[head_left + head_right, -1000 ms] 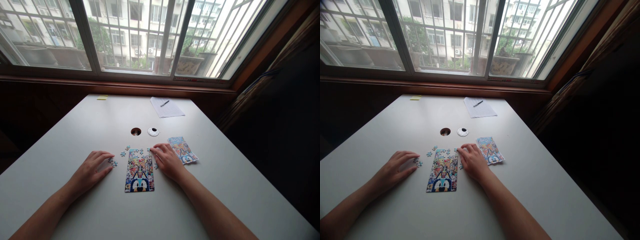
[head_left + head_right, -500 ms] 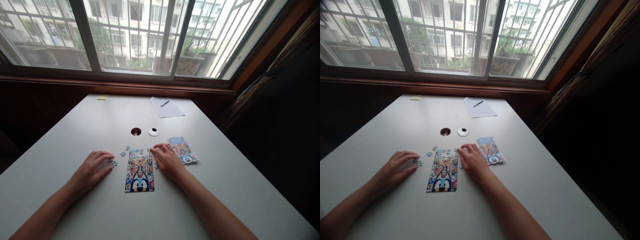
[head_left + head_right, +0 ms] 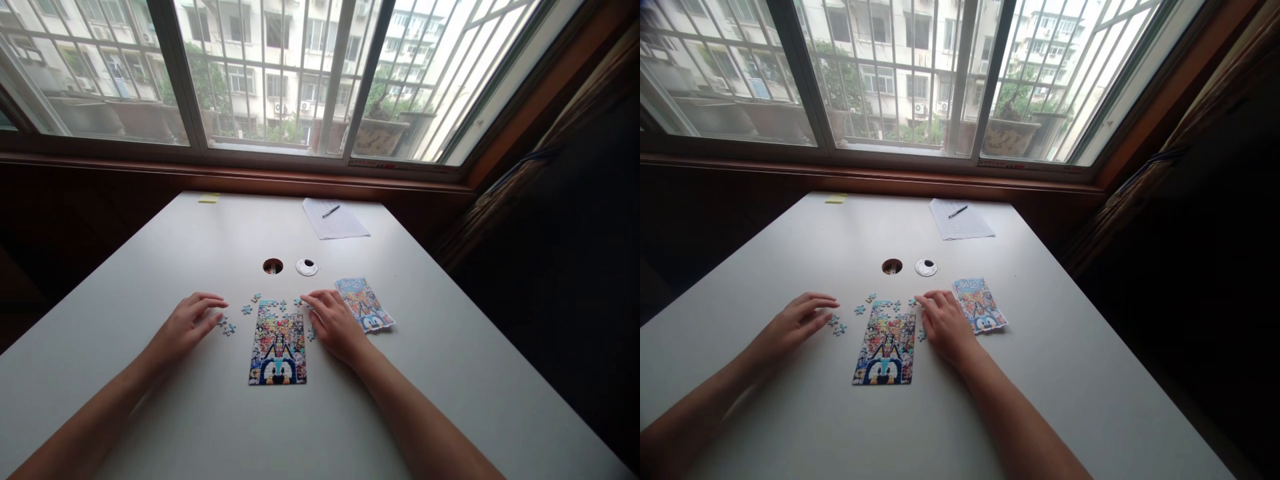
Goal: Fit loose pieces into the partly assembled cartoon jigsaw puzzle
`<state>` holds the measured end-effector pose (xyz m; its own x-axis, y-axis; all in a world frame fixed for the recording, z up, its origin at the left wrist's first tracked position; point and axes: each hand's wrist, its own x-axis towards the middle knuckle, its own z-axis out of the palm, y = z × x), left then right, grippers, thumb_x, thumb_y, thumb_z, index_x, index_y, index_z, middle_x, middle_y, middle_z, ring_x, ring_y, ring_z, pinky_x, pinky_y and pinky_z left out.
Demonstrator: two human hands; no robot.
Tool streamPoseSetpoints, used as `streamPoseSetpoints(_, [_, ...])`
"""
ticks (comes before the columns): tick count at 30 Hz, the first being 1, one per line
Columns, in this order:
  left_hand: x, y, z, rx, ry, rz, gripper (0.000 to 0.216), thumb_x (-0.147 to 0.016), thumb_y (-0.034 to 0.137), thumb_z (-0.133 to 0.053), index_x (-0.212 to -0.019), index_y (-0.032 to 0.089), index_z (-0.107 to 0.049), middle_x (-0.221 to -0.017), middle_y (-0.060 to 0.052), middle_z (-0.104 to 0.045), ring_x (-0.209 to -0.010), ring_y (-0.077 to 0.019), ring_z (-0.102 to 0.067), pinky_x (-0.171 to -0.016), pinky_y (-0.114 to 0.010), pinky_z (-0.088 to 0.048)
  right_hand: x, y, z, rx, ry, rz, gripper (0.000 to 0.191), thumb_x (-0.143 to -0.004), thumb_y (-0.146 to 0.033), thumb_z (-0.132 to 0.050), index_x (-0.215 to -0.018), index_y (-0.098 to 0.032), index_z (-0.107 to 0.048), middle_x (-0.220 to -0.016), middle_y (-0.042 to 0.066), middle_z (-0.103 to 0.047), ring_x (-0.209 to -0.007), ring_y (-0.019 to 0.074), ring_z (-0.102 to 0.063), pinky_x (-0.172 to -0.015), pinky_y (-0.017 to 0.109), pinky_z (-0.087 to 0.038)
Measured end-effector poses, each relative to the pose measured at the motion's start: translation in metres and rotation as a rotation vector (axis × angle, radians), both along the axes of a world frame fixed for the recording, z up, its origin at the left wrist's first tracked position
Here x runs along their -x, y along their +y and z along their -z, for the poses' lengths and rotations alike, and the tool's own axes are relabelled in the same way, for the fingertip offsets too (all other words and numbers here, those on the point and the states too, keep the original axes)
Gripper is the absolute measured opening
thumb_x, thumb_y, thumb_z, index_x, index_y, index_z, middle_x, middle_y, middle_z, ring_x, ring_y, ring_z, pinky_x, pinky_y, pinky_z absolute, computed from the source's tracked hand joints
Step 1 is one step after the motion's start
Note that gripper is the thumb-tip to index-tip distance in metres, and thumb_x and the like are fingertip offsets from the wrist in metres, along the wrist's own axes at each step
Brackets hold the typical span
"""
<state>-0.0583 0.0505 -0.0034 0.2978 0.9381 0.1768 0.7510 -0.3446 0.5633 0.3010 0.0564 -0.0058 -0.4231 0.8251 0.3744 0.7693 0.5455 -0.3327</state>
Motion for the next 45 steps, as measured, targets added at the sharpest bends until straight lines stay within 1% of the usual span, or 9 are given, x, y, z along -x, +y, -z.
streamPoseSetpoints(4, [-0.007,0.007,-0.013,0.072,0.043,0.008,0.038,-0.097,0.053,-0.046,-0.113,0.027,-0.07,-0.119,-0.007,-0.063,-0.103,-0.0246,-0.062,-0.081,-0.036,-0.057,-0.002,0.002,0.003,-0.003,0.049,-0.006,0.044,-0.091,-0.01,-0.05,-0.131,-0.024,-0.059,-0.12,0.009,-0.062,-0.114,0.0267,-0.051,-0.104,0.047,-0.045])
streamPoseSetpoints(8, [-0.018,0.021,-0.021,-0.075,0.198,0.079,0.037,-0.093,0.054,-0.052,-0.108,0.027,-0.073,-0.112,-0.01,-0.065,-0.105,-0.0295,-0.059,-0.089,-0.045,-0.053,-0.004,0.004,0.005,-0.01,0.116,0.009,0.042,-0.09,-0.008,-0.048,-0.127,-0.023,-0.062,-0.116,0.009,-0.062,-0.11,0.0259,-0.053,-0.103,0.046,-0.045])
streamPoseSetpoints(10, [-0.025,0.028,-0.022,-0.08,0.233,0.095,0.036,-0.093,0.053,-0.052,-0.108,0.027,-0.073,-0.11,-0.009,-0.065,-0.103,-0.0297,-0.059,-0.087,-0.046,-0.053,-0.004,0.005,0.005,-0.013,0.167,0.021,0.04,-0.09,-0.008,-0.047,-0.124,-0.022,-0.063,-0.113,0.009,-0.062,-0.108,0.0255,-0.054,-0.102,0.045,-0.046])
streamPoseSetpoints(16, [-0.04,0.033,-0.018,-0.073,0.263,0.119,0.035,-0.089,0.056,-0.057,-0.101,0.027,-0.073,-0.106,-0.009,-0.065,-0.097,-0.0288,-0.06,-0.074,-0.038,-0.053,-0.007,0.007,0.002,-0.03,0.309,0.08,0.034,-0.093,-0.009,-0.044,-0.115,-0.022,-0.067,-0.106,0.008,-0.064,-0.102,0.0245,-0.057,-0.095,0.042,-0.048])
streamPoseSetpoints(19, [-0.043,0.032,-0.017,-0.048,0.248,0.1,0.033,-0.089,0.053,-0.057,-0.1,0.026,-0.073,-0.104,-0.008,-0.065,-0.096,-0.0286,-0.06,-0.073,-0.038,-0.053,-0.007,0.006,0.001,-0.024,0.335,0.091,0.033,-0.092,-0.009,-0.045,-0.113,-0.022,-0.067,-0.104,0.008,-0.064,-0.101,0.0242,-0.057,-0.094,0.041,-0.048])
streamPoseSetpoints(23, [-0.041,0.036,-0.012,-0.02,0.181,0.096,0.031,-0.091,0.05,-0.056,-0.099,0.026,-0.073,-0.105,-0.008,-0.065,-0.097,-0.0278,-0.06,-0.075,-0.039,-0.053,-0.006,0.006,0.0,-0.018,0.331,0.092,0.033,-0.091,-0.009,-0.046,-0.113,-0.022,-0.067,-0.104,0.007,-0.065,-0.1,0.0241,-0.057,-0.094,0.041,-0.048])
streamPoseSetpoints(31, [-0.033,0.044,0.004,-0.069,0.056,0.183,0.029,-0.093,0.048,-0.056,-0.103,0.026,-0.073,-0.107,-0.007,-0.063,-0.101,-0.0247,-0.056,-0.089,-0.039,-0.049,-0.007,0.007,0.003,-0.02,0.31,0.084,0.033,-0.091,-0.01,-0.047,-0.112,-0.023,-0.068,-0.102,0.007,-0.065,-0.1,0.0242,-0.058,-0.094,0.041,-0.048])
streamPoseSetpoints(35, [-0.029,0.046,0.009,-0.079,0.046,0.222,0.027,-0.095,0.045,-0.055,-0.106,0.027,-0.072,-0.11,-0.007,-0.062,-0.104,-0.0244,-0.054,-0.091,-0.038,-0.048,-0.006,0.007,0.003,-0.021,0.297,0.081,0.032,-0.091,-0.01,-0.047,-0.111,-0.023,-0.068,-0.102,0.007,-0.065,-0.1,0.0244,-0.058,-0.094,0.041,-0.048])
streamPoseSetpoints(45, [-0.033,0.042,0.005,-0.103,0.02,0.216,0.025,-0.096,0.043,-0.055,-0.105,0.025,-0.07,-0.11,-0.006,-0.064,-0.103,-0.0235,-0.054,-0.091,-0.038,-0.046,-0.006,0.006,0.001,-0.019,0.294,0.071,0.032,-0.091,-0.01,-0.046,-0.111,-0.023,-0.068,-0.102,0.007,-0.065,-0.099,0.0244,-0.058,-0.093,0.042,-0.047])
